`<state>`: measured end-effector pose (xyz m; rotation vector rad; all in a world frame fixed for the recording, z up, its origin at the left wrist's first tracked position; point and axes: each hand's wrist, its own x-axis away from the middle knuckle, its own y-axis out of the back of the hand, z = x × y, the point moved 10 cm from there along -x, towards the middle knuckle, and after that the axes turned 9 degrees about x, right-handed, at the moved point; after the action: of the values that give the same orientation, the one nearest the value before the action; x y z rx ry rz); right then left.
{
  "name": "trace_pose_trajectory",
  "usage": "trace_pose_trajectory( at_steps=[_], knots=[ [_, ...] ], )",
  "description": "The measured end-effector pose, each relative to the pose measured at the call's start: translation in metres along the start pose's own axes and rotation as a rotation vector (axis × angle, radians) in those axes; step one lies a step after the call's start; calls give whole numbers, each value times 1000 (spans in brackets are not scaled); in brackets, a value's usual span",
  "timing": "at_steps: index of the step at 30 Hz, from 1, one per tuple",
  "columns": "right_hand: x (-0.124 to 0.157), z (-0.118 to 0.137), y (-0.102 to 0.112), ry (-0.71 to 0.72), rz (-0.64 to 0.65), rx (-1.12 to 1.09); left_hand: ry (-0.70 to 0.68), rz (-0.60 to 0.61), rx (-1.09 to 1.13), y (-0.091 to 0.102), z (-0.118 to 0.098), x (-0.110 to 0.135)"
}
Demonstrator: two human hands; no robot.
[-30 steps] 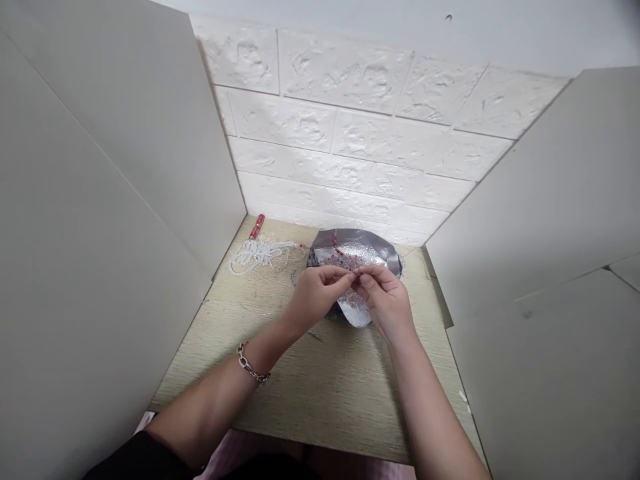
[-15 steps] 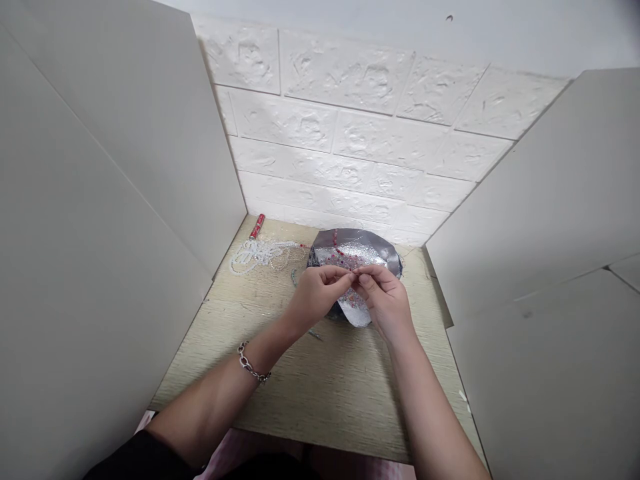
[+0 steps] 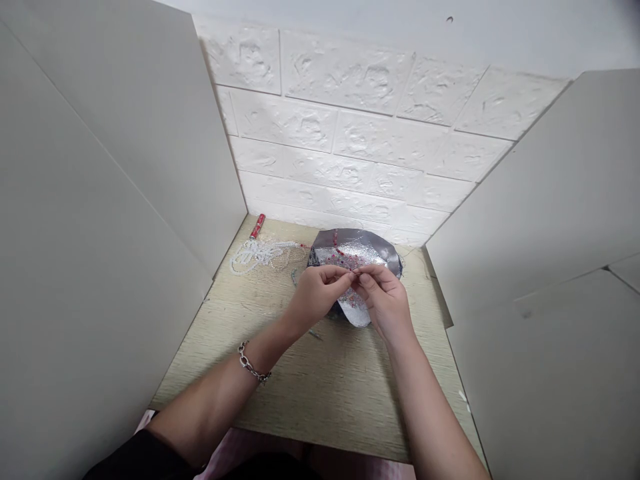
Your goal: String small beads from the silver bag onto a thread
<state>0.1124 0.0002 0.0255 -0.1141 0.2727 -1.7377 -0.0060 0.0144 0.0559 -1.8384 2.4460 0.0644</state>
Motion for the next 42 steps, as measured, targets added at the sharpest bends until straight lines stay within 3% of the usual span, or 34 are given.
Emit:
trace_pose_trajectory(
  at_steps=[22, 31, 34, 39, 42],
  knots=[
    [1, -3, -4, 16, 47, 65, 4, 51, 8, -3, 0, 0],
    [7, 25, -4, 248, -22, 275, 305, 137, 274, -13, 30, -1],
    [6, 22, -4, 249, 1, 235, 318, 171, 330, -16, 31, 0],
    [7, 24, 4, 222, -76, 235, 308, 212, 350, -20, 28, 1],
    [9, 27, -4, 203, -11, 274, 309, 233, 371, -22, 28, 1]
  ],
)
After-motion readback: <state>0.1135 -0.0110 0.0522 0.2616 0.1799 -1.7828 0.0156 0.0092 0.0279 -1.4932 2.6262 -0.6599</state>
